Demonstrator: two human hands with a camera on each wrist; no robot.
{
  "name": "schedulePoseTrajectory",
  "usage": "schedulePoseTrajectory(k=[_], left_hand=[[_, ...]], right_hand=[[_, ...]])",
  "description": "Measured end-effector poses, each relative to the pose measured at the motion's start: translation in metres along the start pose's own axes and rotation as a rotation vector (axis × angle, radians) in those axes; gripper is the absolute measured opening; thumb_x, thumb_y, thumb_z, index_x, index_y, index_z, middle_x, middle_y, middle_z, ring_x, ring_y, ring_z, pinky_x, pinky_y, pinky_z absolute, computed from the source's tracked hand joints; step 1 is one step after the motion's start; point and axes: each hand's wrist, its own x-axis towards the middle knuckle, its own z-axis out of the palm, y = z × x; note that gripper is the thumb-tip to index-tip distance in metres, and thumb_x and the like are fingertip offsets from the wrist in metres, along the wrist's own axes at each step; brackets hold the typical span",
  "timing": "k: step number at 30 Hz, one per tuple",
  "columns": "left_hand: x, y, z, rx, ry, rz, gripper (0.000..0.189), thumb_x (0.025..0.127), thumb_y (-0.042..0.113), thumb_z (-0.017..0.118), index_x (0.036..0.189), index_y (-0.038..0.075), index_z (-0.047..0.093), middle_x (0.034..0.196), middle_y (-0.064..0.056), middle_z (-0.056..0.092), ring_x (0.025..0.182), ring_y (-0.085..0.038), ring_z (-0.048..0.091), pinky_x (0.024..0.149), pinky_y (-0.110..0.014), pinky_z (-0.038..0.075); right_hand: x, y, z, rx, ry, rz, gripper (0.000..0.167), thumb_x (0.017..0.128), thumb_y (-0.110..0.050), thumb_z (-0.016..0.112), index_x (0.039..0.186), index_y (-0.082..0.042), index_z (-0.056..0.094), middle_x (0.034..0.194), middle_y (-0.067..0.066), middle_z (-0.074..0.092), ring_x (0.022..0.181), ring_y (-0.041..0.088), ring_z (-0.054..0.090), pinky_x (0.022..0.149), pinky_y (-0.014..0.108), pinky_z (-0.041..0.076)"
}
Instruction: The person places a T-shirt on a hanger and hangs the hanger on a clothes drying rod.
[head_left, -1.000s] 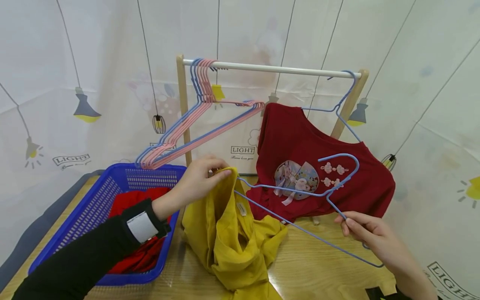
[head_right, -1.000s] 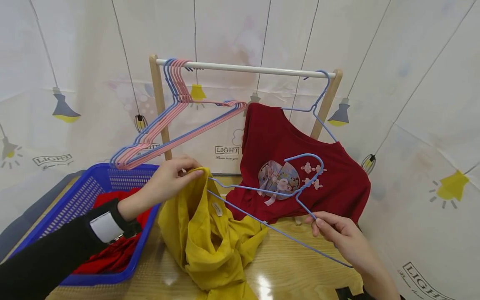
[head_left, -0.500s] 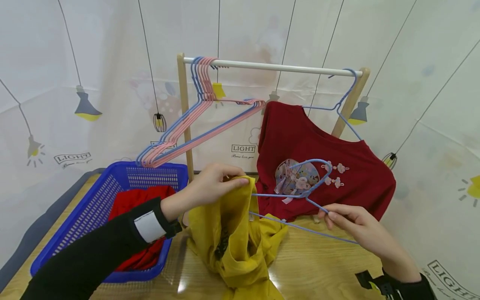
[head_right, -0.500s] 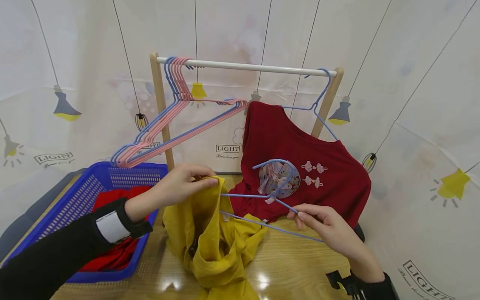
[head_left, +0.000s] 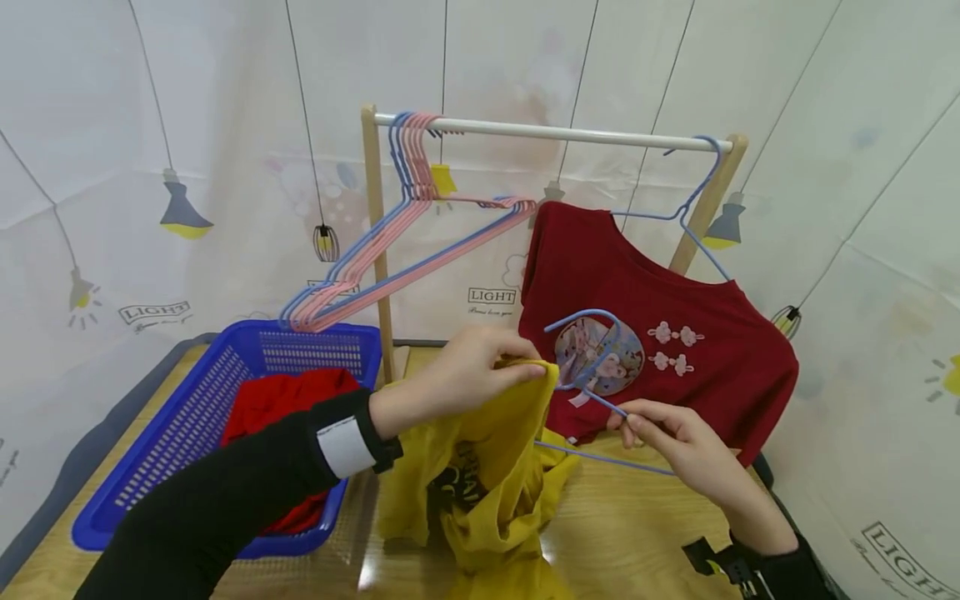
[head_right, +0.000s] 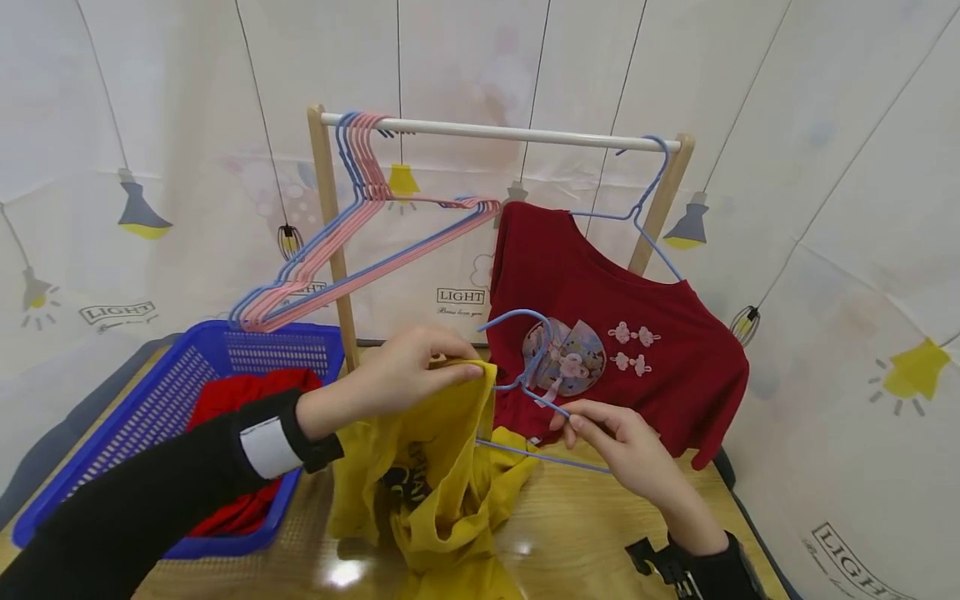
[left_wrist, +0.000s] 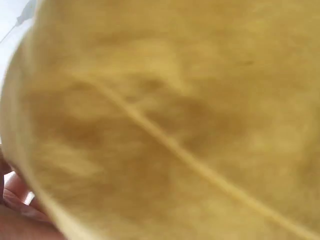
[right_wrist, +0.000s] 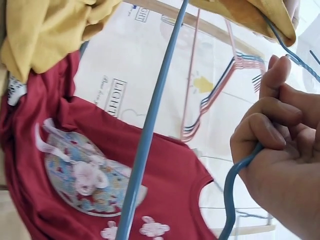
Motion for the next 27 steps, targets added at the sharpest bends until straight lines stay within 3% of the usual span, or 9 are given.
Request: schedulePoseTrajectory(k=[6, 10, 15, 19, 23, 27], left_hand=[[-0.009, -0.016, 0.008, 0.145, -0.035, -0.080, 0.015, 0.099, 0.026, 0.066, 0.098, 0.015, 0.078, 0.092, 0.003, 0.076, 0.082, -0.010, 0.063, 0.075, -0.026, 0.049], [-0.023, -0.030, 0.012, 0.197, -0.015, -0.085, 0.019, 0.097, 0.029, 0.068, 0.108, 0.015, 0.075, 0.105, -0.001, 0.075, 0.099, -0.019, 0.066, 0.087, -0.035, 0.052], [-0.053, -0.040, 0.011, 0.263, 0.095, -0.097, 0.049, 0.090, 0.033, 0.077, 0.131, 0.009, 0.064, 0.126, -0.012, 0.066, 0.120, -0.032, 0.060, 0.099, -0.050, 0.050], [-0.078, -0.045, 0.005, 0.342, 0.185, -0.148, 0.077, 0.079, 0.037, 0.087, 0.141, 0.004, 0.055, 0.139, -0.016, 0.059, 0.129, -0.036, 0.056, 0.103, -0.058, 0.047], [-0.103, -0.048, 0.000, 0.428, 0.211, -0.215, 0.092, 0.071, 0.038, 0.092, 0.145, 0.002, 0.050, 0.149, -0.019, 0.052, 0.135, -0.040, 0.051, 0.104, -0.064, 0.045], [-0.124, -0.049, -0.001, 0.530, 0.243, -0.277, 0.091, 0.067, 0.043, 0.093, 0.137, -0.001, 0.055, 0.143, -0.024, 0.054, 0.128, -0.043, 0.055, 0.101, -0.059, 0.050]], right_hand=[[-0.003, 0.019, 0.006, 0.077, 0.006, 0.075, 0.025, 0.108, -0.005, 0.041, 0.117, 0.006, 0.061, 0.094, -0.011, 0.064, 0.092, 0.006, 0.061, 0.088, 0.015, 0.049], [-0.003, 0.029, 0.011, 0.076, 0.011, 0.142, 0.028, 0.109, -0.011, 0.041, 0.116, 0.009, 0.059, 0.091, -0.008, 0.062, 0.091, 0.007, 0.060, 0.088, 0.016, 0.046], [-0.001, 0.034, 0.016, 0.099, -0.001, 0.167, 0.031, 0.110, -0.014, 0.040, 0.114, 0.011, 0.058, 0.089, -0.004, 0.060, 0.093, 0.006, 0.060, 0.089, 0.016, 0.045], [0.001, 0.033, 0.017, 0.095, 0.010, 0.182, 0.029, 0.110, -0.016, 0.041, 0.111, 0.007, 0.059, 0.089, -0.006, 0.060, 0.095, 0.005, 0.059, 0.089, 0.017, 0.045], [0.003, 0.032, 0.017, 0.082, 0.023, 0.192, 0.028, 0.110, -0.016, 0.041, 0.109, 0.005, 0.060, 0.088, -0.001, 0.060, 0.095, 0.006, 0.059, 0.088, 0.018, 0.046], [0.003, 0.031, 0.016, 0.071, 0.039, 0.201, 0.027, 0.109, -0.015, 0.042, 0.110, 0.004, 0.061, 0.087, -0.002, 0.060, 0.095, 0.006, 0.060, 0.087, 0.019, 0.045]])
